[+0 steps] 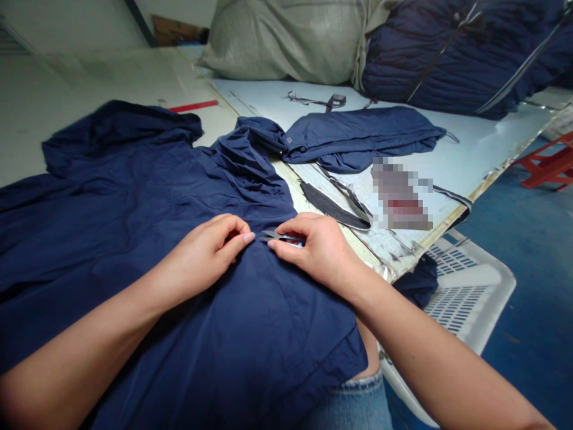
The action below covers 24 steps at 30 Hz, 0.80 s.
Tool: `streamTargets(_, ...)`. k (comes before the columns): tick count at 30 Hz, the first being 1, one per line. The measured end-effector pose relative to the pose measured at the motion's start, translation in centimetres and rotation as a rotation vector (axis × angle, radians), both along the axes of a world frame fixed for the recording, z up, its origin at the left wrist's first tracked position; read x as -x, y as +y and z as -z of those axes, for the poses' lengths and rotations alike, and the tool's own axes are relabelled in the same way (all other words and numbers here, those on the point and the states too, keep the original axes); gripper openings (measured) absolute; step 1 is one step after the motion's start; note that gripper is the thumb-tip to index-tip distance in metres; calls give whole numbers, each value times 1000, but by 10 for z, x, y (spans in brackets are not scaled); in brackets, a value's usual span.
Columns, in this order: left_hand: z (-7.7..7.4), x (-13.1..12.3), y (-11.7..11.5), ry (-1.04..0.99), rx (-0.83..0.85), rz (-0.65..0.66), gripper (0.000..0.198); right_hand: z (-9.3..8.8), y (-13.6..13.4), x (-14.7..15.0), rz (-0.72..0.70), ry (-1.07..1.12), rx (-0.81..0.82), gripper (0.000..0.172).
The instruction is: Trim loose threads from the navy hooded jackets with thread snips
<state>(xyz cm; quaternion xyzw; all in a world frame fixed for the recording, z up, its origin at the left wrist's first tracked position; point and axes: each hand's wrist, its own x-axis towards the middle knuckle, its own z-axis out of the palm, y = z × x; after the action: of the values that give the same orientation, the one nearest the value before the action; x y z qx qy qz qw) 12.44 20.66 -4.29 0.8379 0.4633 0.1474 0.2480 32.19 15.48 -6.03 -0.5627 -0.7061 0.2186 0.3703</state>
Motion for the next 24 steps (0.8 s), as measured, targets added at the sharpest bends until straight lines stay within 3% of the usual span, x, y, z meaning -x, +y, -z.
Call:
streamTargets(9,-4,3,5,-98,213,-27,26,-2,-1,2,-48,-24,-74,14)
streamTargets(18,-4,2,6,-87,222,-43,24,-2,2,5,-114,-49,-120,10)
streamTargets(24,-3,1,6,-91,211,-31,25,-4,3,4,-96,9,-45,11)
